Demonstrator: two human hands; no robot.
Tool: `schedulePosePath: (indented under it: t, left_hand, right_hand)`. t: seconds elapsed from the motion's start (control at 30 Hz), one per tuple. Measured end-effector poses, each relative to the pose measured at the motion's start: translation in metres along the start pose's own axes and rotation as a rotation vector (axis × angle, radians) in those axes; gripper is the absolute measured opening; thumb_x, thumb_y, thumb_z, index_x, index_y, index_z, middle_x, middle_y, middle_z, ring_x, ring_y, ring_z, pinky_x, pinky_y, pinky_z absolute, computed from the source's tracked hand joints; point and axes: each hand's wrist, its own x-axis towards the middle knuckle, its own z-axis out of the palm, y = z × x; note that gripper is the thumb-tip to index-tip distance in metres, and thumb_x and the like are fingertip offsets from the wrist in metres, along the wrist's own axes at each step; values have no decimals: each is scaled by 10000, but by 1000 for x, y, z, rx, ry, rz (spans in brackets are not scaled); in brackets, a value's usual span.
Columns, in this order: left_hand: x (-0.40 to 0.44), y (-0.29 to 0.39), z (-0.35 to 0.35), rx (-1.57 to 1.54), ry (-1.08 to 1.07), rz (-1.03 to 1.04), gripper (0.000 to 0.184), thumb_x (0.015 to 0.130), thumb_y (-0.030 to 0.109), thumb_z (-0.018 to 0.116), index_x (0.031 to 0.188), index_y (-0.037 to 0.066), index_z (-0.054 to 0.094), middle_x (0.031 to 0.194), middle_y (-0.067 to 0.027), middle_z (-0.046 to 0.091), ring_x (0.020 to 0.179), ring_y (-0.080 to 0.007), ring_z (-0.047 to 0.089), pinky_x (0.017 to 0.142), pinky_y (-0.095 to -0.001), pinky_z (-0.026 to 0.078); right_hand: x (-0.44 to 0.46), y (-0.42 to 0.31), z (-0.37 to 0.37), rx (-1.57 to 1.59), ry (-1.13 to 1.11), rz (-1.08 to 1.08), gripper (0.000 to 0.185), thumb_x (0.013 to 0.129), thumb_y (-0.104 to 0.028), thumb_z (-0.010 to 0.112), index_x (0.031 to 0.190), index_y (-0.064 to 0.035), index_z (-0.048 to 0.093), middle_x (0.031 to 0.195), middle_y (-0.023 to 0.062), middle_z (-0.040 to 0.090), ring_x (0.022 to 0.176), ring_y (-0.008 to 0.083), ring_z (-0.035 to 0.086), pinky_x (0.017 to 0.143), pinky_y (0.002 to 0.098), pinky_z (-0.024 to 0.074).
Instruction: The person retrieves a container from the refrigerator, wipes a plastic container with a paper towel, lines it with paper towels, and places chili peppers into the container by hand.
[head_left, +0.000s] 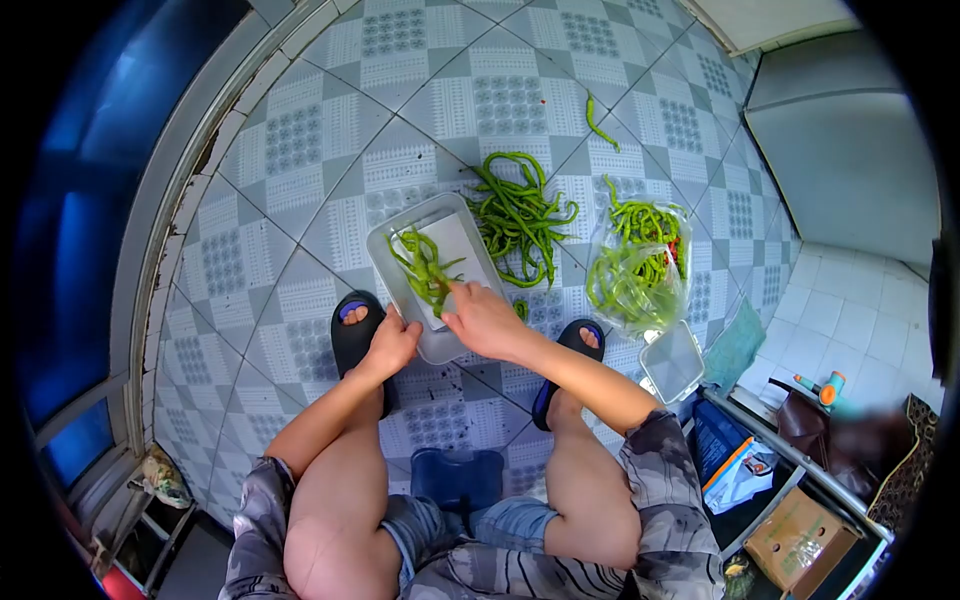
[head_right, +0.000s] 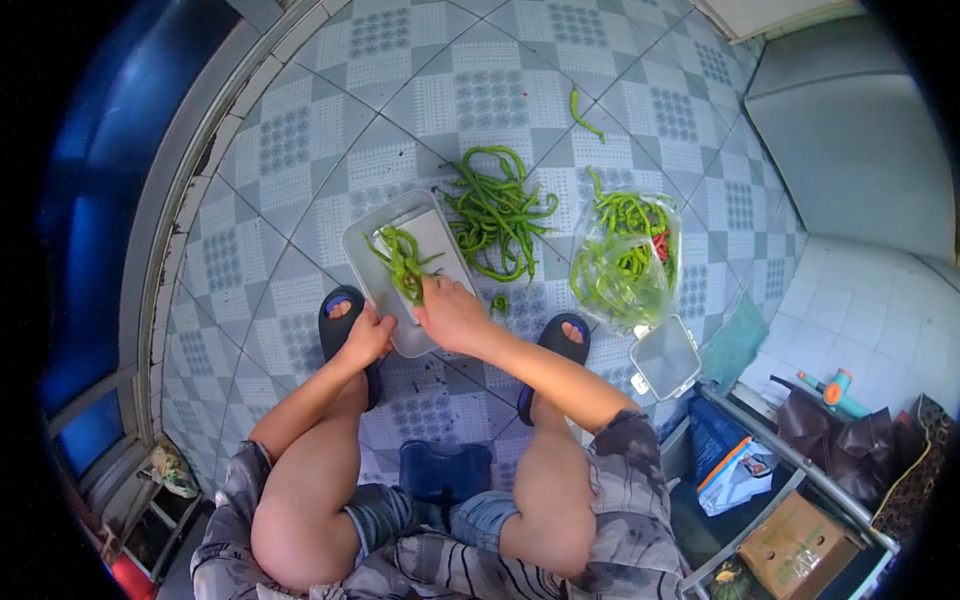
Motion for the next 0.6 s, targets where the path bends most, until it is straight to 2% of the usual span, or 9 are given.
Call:
schedulePosePath:
  t: [0.03, 0.17, 0.23, 0.3, 0.37, 0.43, 0.5, 0.53, 0.6]
  left_hand:
    - [0, 0, 0, -1, 1, 0, 440, 838, 117, 460, 1228, -20, 309, 637, -86, 534, 425, -133, 500, 331, -250, 398]
    - [0, -1, 0, 38, 10, 14, 445, 840, 134, 470, 1224, -20, 307, 644, -80, 536, 423, -123, 487, 329, -243, 385]
    - [-1, 1, 0, 41, 17, 11, 445, 843, 140, 472, 1224, -18, 308, 645, -79, 536, 422, -121, 483, 328, -241, 382]
    - [-4, 5, -1, 5, 4, 20, 434, 848, 151, 474, 1218, -12, 318, 653, -80, 538, 424, -120, 481, 329, -239, 380]
    - [-3, 3, -1, 7, 4, 20, 444, 850, 153, 474, 1229, -10, 313, 655, -80, 538, 425, -120, 481, 331, -238, 380]
    - [-3, 3, 1, 5, 2, 23, 454, 851, 155, 475, 1240, -9, 308, 656, -80, 537, 426, -121, 482, 332, -237, 380]
    - [-7, 12, -1, 26, 36, 6, 409, 830, 151, 490, 1165, -51, 369, 669, -128, 572, 488, -192, 544, 477, -325, 457]
    - [-8, 11, -1, 14, 34, 0, 406, 833, 147, 486, 1166, -52, 369, 673, -132, 574, 485, -189, 545, 470, -316, 456]
    - [-8, 11, 0, 18, 34, -6, 408, 833, 149, 487, 1168, -51, 368, 666, -131, 572, 478, -189, 541, 466, -314, 455]
  right_hand:
    - [0, 7, 3, -211, -282, 24, 308, 835, -173, 532, 1053, 43, 500, 1046, 228, 528, 903, 371, 545, 813, 411, 449]
    - [-10, 18, 10, -307, -142, -163, 274, 838, -201, 526, 987, 25, 561, 1039, 187, 546, 917, 349, 549, 799, 417, 454]
    - [-13, -1, -16, -23, -60, -84, 248, 830, -178, 538, 1002, -1, 565, 1019, 161, 562, 958, 332, 539, 801, 414, 451]
    - [-16, 5, -39, -4, 286, -52, 225, 820, -138, 548, 1013, -25, 567, 995, 140, 573, 986, 308, 529, 788, 396, 452]
    - [-13, 35, -70, -37, 657, -25, 250, 784, -92, 554, 1017, -3, 541, 993, 176, 553, 932, 342, 522, 829, 411, 421]
    - [-21, 78, -105, -340, 981, 103, 329, 788, -103, 565, 1098, -6, 511, 1063, 196, 544, 1012, 361, 497, 879, 426, 390]
    - [-35, 129, -130, -565, 1219, 267, 310, 845, -162, 520, 1093, 25, 510, 1037, 223, 553, 999, 353, 515, 854, 422, 402]
    - [-48, 148, -137, -573, 1218, 270, 310, 845, -162, 520, 1093, 25, 510, 1037, 223, 553, 999, 353, 515, 854, 422, 402]
    - [-71, 178, -145, -208, 996, 492, 288, 890, -215, 467, 990, 35, 568, 915, 221, 591, 865, 320, 580, 740, 408, 452]
